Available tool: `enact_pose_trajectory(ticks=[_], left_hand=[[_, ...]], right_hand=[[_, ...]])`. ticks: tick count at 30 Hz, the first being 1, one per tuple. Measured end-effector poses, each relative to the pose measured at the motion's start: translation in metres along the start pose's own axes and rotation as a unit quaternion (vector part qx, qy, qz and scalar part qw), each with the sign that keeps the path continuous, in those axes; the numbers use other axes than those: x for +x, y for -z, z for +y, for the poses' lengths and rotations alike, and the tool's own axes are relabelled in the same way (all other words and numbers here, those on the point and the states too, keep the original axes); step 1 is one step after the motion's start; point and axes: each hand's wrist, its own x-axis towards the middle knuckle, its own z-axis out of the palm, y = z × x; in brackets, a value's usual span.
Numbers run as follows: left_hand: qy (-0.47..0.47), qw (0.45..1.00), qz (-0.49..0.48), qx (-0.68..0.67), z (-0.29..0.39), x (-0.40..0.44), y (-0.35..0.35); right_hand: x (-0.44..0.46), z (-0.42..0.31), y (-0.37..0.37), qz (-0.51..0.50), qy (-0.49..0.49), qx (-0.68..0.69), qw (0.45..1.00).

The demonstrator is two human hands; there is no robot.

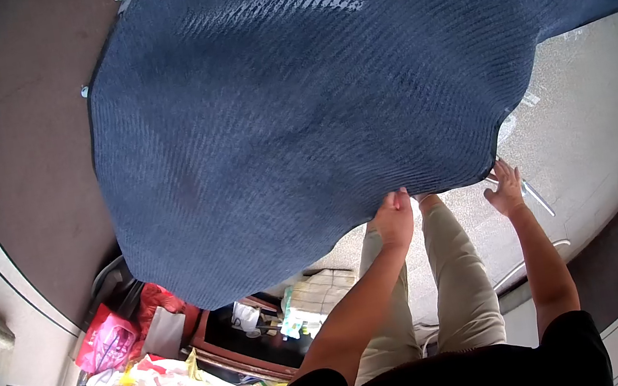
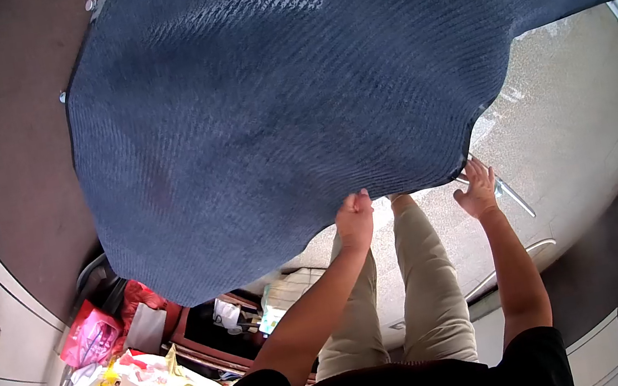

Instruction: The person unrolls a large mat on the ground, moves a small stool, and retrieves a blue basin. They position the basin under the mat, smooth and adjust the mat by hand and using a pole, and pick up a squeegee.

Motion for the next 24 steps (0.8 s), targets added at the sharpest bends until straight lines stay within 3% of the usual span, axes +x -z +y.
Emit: enact_pose_trajectory(ticks=[1, 2, 3, 5, 6, 8, 9, 10, 11, 13, 14, 15, 16, 17, 19, 22, 24], left_hand=[[-0.149, 0.984, 0.082, 0.053, 0.027, 0.000, 0.031], [-0.297, 0.941, 0.154, 0.056, 0.045, 0.006, 0.057], [-0.368, 0.905, 0.192, 0.094, 0.065, 0.014, 0.083], [-0.372, 0.875, 0.256, 0.176, 0.082, 0.036, 0.113], [-0.375, 0.854, 0.296, 0.207, 0.091, 0.052, 0.122], [-0.321, 0.865, 0.300, 0.241, 0.103, 0.087, 0.136], [-0.290, 0.884, 0.281, 0.236, 0.114, 0.102, 0.140], [-0.258, 0.897, 0.260, 0.248, 0.121, 0.120, 0.143], [-0.226, 0.915, 0.224, 0.248, 0.129, 0.135, 0.146], [-0.154, 0.906, 0.229, 0.321, 0.142, 0.143, 0.138], [-0.154, 0.909, 0.225, 0.316, 0.145, 0.145, 0.136], [-0.143, 0.909, 0.221, 0.324, 0.146, 0.144, 0.135], [-0.134, 0.906, 0.218, 0.337, 0.147, 0.142, 0.137], [-0.141, 0.904, 0.221, 0.337, 0.151, 0.140, 0.140], [-0.115, 0.895, 0.211, 0.375, 0.153, 0.138, 0.138], [-0.196, 0.867, 0.262, 0.376, 0.138, 0.146, 0.132], [-0.222, 0.853, 0.272, 0.385, 0.136, 0.149, 0.131]], right_hand=[[0.013, 0.048, -0.045, 0.003, -0.006, 0.207, 0.978], [0.016, 0.036, -0.028, -0.017, -0.110, 0.420, 0.901], [0.025, 0.017, -0.008, -0.034, -0.204, 0.607, 0.768], [0.053, 0.001, 0.003, 0.021, -0.313, 0.620, 0.719], [0.070, -0.006, 0.003, 0.093, -0.332, 0.610, 0.713], [0.088, -0.014, 0.018, 0.020, -0.430, 0.550, 0.715], [0.115, 0.037, -0.044, 0.012, -0.393, 0.683, 0.615], [0.107, 0.015, -0.021, 0.017, -0.454, 0.593, 0.665], [0.100, 0.012, -0.015, 0.026, -0.449, 0.567, 0.690], [0.088, 0.035, -0.027, 0.013, -0.365, 0.665, 0.652], [0.080, 0.031, -0.005, 0.018, -0.368, 0.660, 0.654], [0.064, 0.009, 0.038, -0.038, -0.362, 0.405, 0.839], [0.052, -0.007, 0.060, -0.094, -0.319, 0.114, 0.936], [0.053, -0.003, 0.053, -0.090, -0.318, 0.120, 0.936], [0.062, 0.015, 0.036, 0.053, -0.253, 0.050, 0.965], [0.098, -0.016, 0.067, 0.255, -0.158, 0.045, 0.953], [0.123, -0.052, 0.113, 0.306, -0.105, -0.041, 0.945]])
